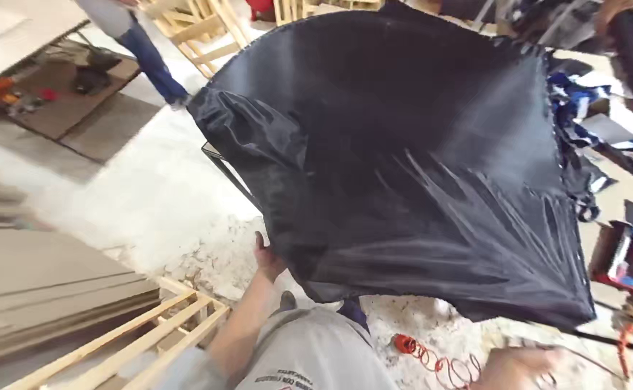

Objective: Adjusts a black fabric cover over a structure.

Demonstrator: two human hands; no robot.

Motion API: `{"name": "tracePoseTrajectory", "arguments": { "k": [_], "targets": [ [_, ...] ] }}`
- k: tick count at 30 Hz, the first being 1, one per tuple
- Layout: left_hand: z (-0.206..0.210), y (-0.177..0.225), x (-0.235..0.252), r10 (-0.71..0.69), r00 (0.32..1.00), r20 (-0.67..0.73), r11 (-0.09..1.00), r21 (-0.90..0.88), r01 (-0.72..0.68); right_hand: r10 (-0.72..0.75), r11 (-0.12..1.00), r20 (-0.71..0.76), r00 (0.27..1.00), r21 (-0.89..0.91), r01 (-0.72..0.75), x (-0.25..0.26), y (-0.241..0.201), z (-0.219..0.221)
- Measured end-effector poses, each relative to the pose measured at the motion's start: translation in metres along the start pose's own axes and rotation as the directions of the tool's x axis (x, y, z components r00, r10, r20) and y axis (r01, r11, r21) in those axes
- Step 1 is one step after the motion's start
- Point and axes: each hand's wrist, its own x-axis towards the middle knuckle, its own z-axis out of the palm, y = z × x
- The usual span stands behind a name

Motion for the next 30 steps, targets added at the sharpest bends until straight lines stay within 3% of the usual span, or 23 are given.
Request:
{"name": "tracePoseTrajectory", "arguments": {
  "k": [2,4,6,8,10,12,15,18,21,25,30],
  "targets": [
    [-0.016,0.029,-0.007,-0.14,0.99,-0.031,0.989,0.039,0.141,0.229,0.958,0.245,0.942,0.115,-0.263,-0.108,0.04,0.012],
    [-0.023,0.05,-0.02,-0.158,0.987,0.008,0.984,0.083,0.156,0.385,0.814,0.614,0.689,0.125,-0.567,-0.201,0.069,0.038],
    [-0.021,0.062,-0.031,-0.175,0.984,0.039,0.98,0.103,0.171,0.389,0.666,0.783,0.486,0.125,-0.735,-0.273,0.066,0.072],
    [-0.008,0.07,-0.045,-0.21,0.977,-0.029,0.943,0.259,0.21,0.311,0.59,0.853,0.418,0.171,-0.789,-0.319,0.043,0.095],
    [0.005,0.078,-0.059,-0.255,0.965,-0.057,0.864,0.435,0.254,0.309,0.544,0.858,0.41,0.194,-0.817,-0.345,0.012,0.099],
    [0.012,0.082,-0.075,-0.26,0.965,-0.036,0.786,0.573,0.234,0.37,0.62,0.817,0.443,0.138,-0.772,-0.367,-0.019,0.093],
    [0.002,0.086,-0.1,-0.203,0.978,0.04,0.742,0.658,0.127,0.371,0.769,0.722,0.585,0.115,-0.629,-0.392,-0.034,0.082],
    [-0.016,0.083,-0.11,-0.087,0.992,0.089,0.717,0.697,0.0,0.244,0.877,0.66,0.711,0.162,-0.452,-0.393,-0.025,0.076],
    [-0.015,0.084,-0.114,0.006,0.992,0.123,0.676,0.731,-0.095,0.15,0.911,0.665,0.731,0.195,-0.364,-0.396,-0.022,0.076],
    [-0.013,0.086,-0.116,0.009,0.988,0.155,0.669,0.733,-0.121,0.033,0.922,0.652,0.757,0.273,-0.275,-0.398,-0.021,0.077],
    [-0.016,0.084,-0.122,-0.013,0.99,0.143,0.706,0.702,-0.092,0.042,0.942,0.618,0.785,0.237,-0.238,-0.403,-0.017,0.073]
  ]
}}
